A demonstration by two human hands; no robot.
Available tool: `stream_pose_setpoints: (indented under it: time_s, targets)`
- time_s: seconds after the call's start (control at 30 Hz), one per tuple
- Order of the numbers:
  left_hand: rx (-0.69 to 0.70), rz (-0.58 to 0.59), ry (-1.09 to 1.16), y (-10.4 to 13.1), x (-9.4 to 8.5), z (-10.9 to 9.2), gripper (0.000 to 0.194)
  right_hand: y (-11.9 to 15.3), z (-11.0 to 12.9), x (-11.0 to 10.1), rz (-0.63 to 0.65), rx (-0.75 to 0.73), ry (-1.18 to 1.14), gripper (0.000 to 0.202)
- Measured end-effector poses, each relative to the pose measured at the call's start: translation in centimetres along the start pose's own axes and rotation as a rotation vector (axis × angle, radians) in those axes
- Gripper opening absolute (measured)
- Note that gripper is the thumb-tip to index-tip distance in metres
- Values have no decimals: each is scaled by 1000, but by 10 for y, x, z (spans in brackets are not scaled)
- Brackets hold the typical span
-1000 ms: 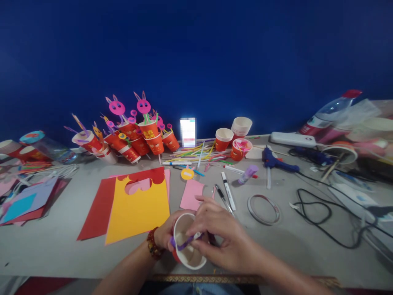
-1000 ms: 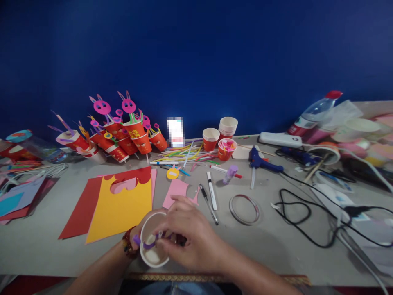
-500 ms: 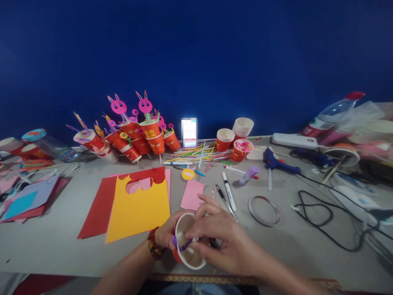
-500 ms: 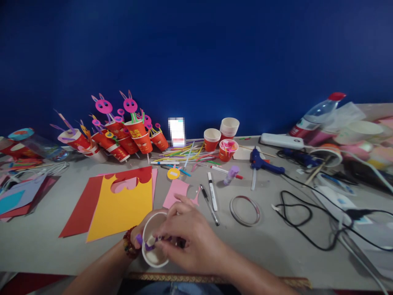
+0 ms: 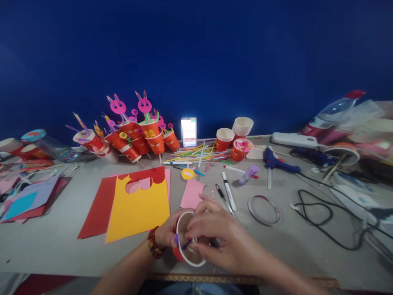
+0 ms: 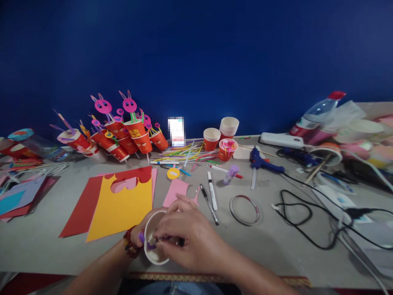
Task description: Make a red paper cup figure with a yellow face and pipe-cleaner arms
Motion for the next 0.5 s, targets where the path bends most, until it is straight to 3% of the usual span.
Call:
stream_pose_setpoints:
  time_s: [0.13,0.37,0.5]
  targets:
    - [46,10,20,-2,-1,3,92,0,-2,-2,-44,-5,-10,27]
    - [48,19,27,-2,-1,3,89,1,-3,0,-25,20,2,26]
    - [82,40,61,-2,2,-3,86,0,-1,-4,-84,-25,-43,27]
Point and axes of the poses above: each hand's wrist, its own y-axis away from the middle knuckle, its own x-axis out of the palm, z = x × y, the point moved 7 cm from there along -y, towards the middle knuckle, and after that the axes turned 4 degrees about -z, right-handed, at the moved point
